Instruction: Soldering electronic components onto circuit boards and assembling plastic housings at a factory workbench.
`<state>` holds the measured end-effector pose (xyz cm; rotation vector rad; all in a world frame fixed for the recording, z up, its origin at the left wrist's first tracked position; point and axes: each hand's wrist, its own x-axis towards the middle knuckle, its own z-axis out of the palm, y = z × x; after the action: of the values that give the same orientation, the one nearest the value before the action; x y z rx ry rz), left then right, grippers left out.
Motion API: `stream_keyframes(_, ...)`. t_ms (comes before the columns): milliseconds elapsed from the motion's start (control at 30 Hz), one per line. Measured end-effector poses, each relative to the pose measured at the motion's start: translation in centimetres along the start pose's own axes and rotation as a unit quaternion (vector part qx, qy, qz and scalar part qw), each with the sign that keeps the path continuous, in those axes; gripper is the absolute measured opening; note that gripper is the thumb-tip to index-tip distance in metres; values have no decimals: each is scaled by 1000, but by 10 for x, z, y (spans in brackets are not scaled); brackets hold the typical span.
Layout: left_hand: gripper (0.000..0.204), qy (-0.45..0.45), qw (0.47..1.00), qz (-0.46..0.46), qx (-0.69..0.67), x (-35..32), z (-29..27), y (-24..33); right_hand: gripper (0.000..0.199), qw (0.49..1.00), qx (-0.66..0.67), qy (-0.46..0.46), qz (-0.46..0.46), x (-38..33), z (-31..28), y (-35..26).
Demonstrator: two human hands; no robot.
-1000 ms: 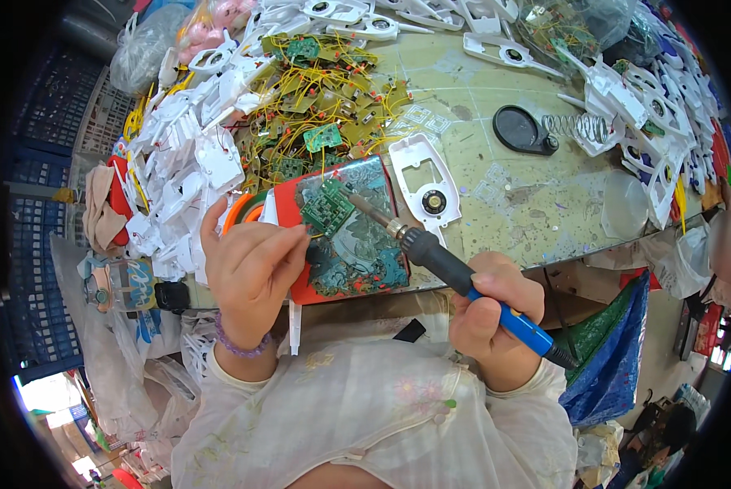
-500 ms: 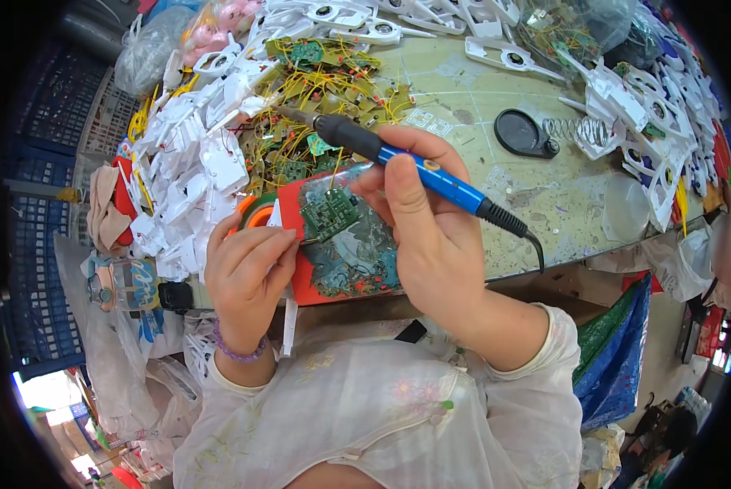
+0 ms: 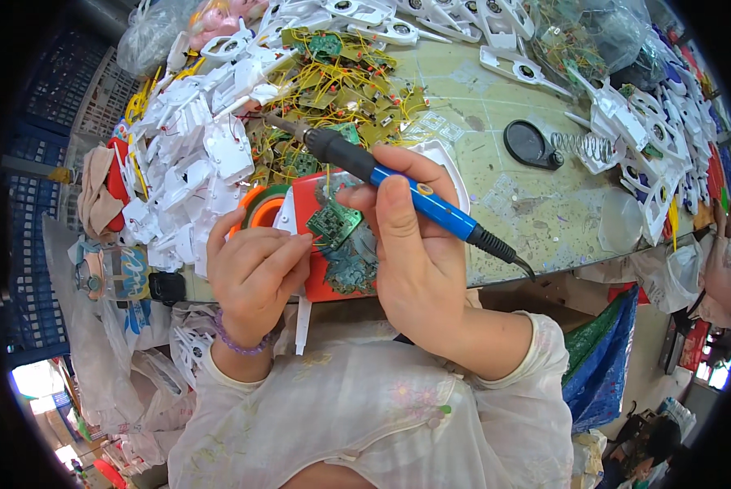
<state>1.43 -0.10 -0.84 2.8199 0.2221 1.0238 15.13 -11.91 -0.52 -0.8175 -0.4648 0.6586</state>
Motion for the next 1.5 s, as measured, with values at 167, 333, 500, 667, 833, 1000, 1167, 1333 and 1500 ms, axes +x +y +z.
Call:
stream_keyframes(167,29,3,999,11,-36,5,5,-1,40,1000,-10,0,-7,-2,1,4)
stream_keyframes(333,29,-34,995,21,-90,10,7,-2,40,999,-30,-9,-11,-3,-3,5)
stream_keyframes(500,28,-65,991,17,-113,11,4,-3,38,999,-24,-15,-19,-1,-5,7)
stream_keyframes(667,30,-89,991,30,-101,11,0,-4,34,999,-14,24,-31,0,-8,0)
stream_keyframes(833,29,-100,989,39,-102,11,-1,-7,31,992,1,65,-107,4,-33,-19)
stream_keyframes(1000,29,-100,989,40,-101,10,-1,-7,25,968,-82,-31,-237,0,-69,-30)
stream_keyframes(1167,29,-108,988,40,-99,10,-2,-8,23,952,-153,-48,-261,-23,-82,-28)
stream_keyframes(1333,29,-113,989,40,-92,11,-3,-7,23,949,-168,-51,-261,-26,-85,-24)
stream_keyframes(1500,29,-112,988,42,-95,11,-3,-8,23,944,-170,-65,-274,-23,-84,-20)
